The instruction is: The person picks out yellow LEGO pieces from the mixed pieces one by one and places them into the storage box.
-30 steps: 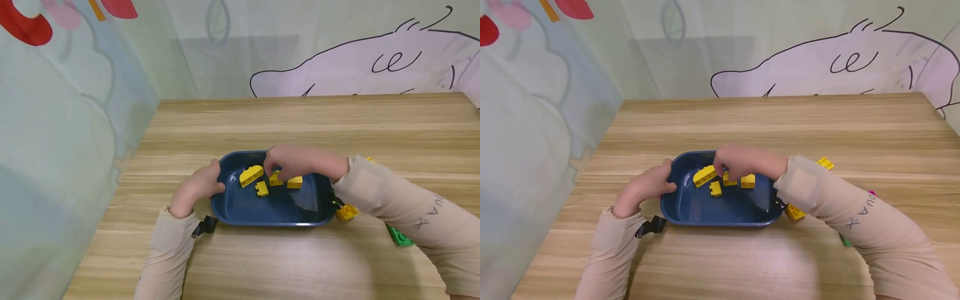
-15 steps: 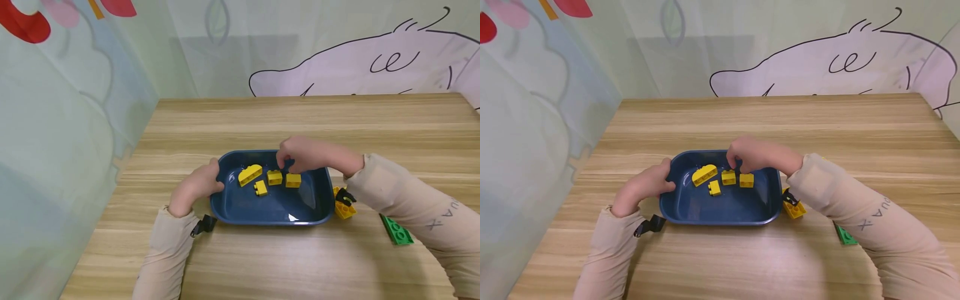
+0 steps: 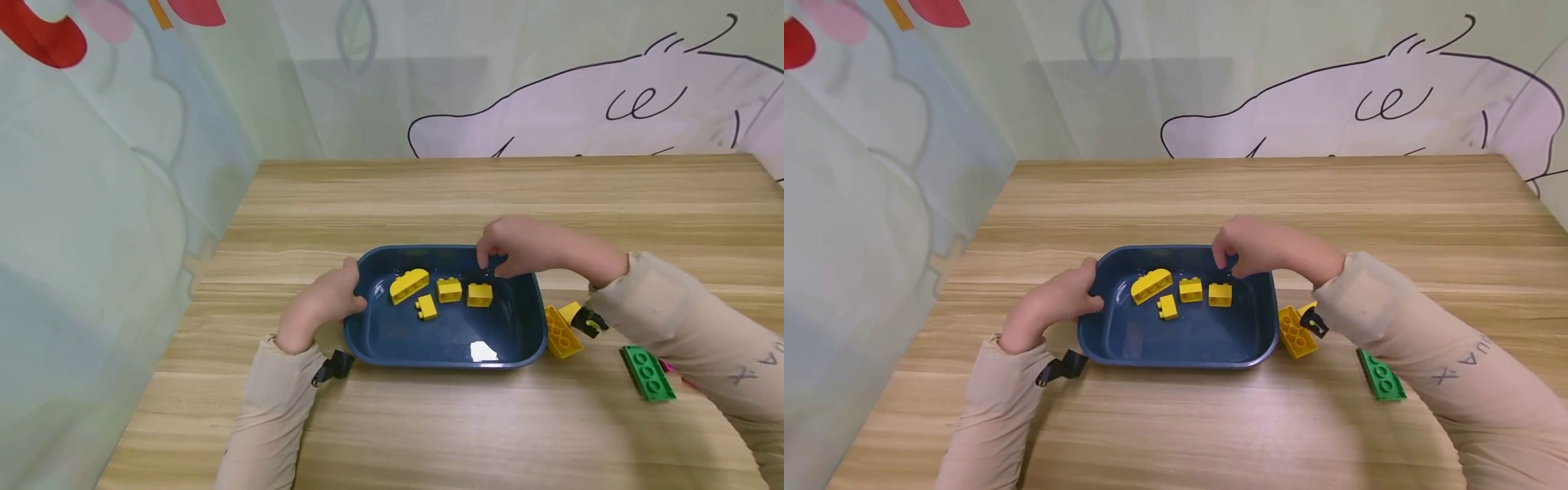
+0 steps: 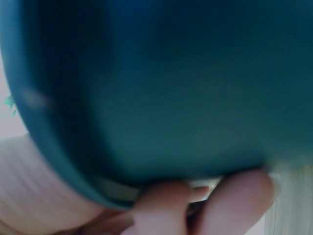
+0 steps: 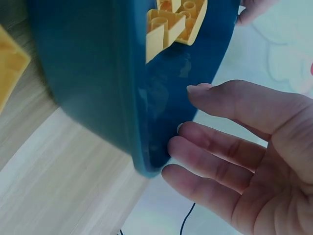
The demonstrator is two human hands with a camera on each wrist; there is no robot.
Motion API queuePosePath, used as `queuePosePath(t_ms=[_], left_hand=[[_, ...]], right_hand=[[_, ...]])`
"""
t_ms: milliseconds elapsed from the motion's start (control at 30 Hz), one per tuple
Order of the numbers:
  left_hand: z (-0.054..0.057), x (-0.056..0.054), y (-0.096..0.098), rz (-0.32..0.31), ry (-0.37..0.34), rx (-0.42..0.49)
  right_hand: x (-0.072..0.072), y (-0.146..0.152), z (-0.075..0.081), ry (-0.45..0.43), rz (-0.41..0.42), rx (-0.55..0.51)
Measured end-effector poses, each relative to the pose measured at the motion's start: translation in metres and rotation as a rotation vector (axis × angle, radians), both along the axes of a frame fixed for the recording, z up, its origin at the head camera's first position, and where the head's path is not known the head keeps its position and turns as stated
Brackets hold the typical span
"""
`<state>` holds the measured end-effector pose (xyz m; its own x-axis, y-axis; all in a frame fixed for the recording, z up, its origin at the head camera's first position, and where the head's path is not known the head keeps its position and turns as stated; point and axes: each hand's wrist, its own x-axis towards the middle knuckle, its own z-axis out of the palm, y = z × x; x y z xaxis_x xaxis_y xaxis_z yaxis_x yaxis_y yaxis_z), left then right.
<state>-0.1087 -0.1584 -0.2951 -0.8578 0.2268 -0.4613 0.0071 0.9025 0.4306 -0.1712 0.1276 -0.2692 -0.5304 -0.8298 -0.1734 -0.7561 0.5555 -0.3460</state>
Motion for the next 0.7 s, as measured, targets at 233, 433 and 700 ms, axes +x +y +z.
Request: queuePosePath(t_ms=[233, 433, 700], left_hand=[[-0.001, 0.0, 0.001, 0.0, -0.001, -0.003], [-0.002, 0.0, 0.001, 0.002, -0.001, 0.001], [-0.001, 0.001, 0.001, 0.009, -0.003, 0.007]], right_hand=[[0.002, 0.011, 0.006, -0.013, -0.05, 0.006], [0.003, 0.024, 0.006, -0.015, -0.07, -0.007], [0.004, 0.041, 0.002, -0.001, -0.114, -0.012]])
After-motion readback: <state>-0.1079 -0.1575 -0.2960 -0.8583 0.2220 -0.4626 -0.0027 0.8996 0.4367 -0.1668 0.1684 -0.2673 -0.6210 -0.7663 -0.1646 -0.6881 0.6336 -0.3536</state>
